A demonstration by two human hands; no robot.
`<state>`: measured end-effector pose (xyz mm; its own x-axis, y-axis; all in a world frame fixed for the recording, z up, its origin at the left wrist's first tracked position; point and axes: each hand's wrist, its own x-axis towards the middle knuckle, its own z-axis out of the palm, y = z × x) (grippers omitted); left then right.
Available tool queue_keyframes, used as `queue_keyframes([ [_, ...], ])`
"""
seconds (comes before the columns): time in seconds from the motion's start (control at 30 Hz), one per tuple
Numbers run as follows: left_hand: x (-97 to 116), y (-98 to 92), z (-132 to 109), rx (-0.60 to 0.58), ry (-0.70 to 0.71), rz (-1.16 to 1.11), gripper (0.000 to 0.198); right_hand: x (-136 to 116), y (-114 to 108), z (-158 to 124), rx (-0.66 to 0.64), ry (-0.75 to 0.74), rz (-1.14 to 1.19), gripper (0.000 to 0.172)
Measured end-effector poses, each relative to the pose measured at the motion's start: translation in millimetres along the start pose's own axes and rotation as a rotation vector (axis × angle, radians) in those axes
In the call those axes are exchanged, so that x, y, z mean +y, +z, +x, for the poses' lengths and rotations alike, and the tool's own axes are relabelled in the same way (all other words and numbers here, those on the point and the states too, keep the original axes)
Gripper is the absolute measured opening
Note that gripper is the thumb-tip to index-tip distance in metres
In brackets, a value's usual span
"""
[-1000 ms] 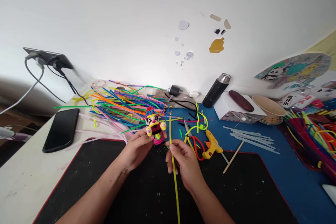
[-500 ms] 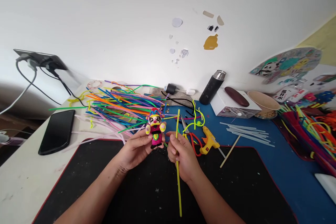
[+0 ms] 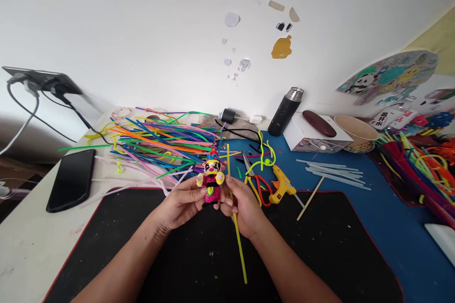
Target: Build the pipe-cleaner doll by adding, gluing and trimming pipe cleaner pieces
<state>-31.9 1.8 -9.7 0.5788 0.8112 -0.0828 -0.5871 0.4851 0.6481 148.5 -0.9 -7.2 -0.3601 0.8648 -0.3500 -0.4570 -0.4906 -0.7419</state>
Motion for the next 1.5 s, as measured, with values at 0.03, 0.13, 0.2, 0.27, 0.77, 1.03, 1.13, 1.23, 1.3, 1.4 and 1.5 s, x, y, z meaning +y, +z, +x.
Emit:
queue_keyframes([
  [0.03,-0.4,-1.4,-0.2,-0.009,0.000,0.014,0.031,0.7,-0.8,0.5,-0.001,0.009,0.005,0.059],
  [0.13,-3.2,-8.3,-0.7,-0.020,0.000,0.062,0.030,2.1,-3.3,1.5,-0.002,0.030,0.023,0.056],
  [0.2,-6.0,-13.3,-1.2,-0.008,-0.009,0.079,0.033,2.1,-4.1,1.7,0.005,0.039,0.035,0.054],
  [0.27,-8.4,-16.6,-1.4,0.006,-0.019,0.083,0.036,1.8,-4.2,1.5,0.013,0.048,0.046,0.052],
  [0.77,-7.2,-10.1,1.1,0.041,-0.051,0.014,0.037,4.2,-6.7,2.1,0.001,0.050,0.094,0.052],
  [1.03,-13.0,-14.2,3.4,0.138,-0.056,0.034,0.040,6.4,-10.0,6.1,0.065,0.050,0.140,0.056],
  [1.13,-14.2,-16.5,3.2,0.168,-0.070,0.019,0.043,6.2,-10.1,6.1,0.078,0.054,0.140,0.056],
  [1.23,-14.4,-18.1,2.8,0.177,-0.071,0.014,0.044,5.6,-9.8,5.6,0.083,0.053,0.140,0.054],
  [1.3,-13.9,-18.4,2.5,0.170,-0.068,0.017,0.044,5.1,-9.5,5.5,0.083,0.050,0.145,0.054],
  [1.4,-12.2,-17.7,2.2,0.131,-0.065,0.037,0.043,4.1,-9.1,5.4,0.079,0.049,0.155,0.054],
  [1.5,-10.7,-16.5,2.0,0.089,-0.055,0.059,0.042,3.6,-9.3,5.4,0.077,0.054,0.160,0.053],
])
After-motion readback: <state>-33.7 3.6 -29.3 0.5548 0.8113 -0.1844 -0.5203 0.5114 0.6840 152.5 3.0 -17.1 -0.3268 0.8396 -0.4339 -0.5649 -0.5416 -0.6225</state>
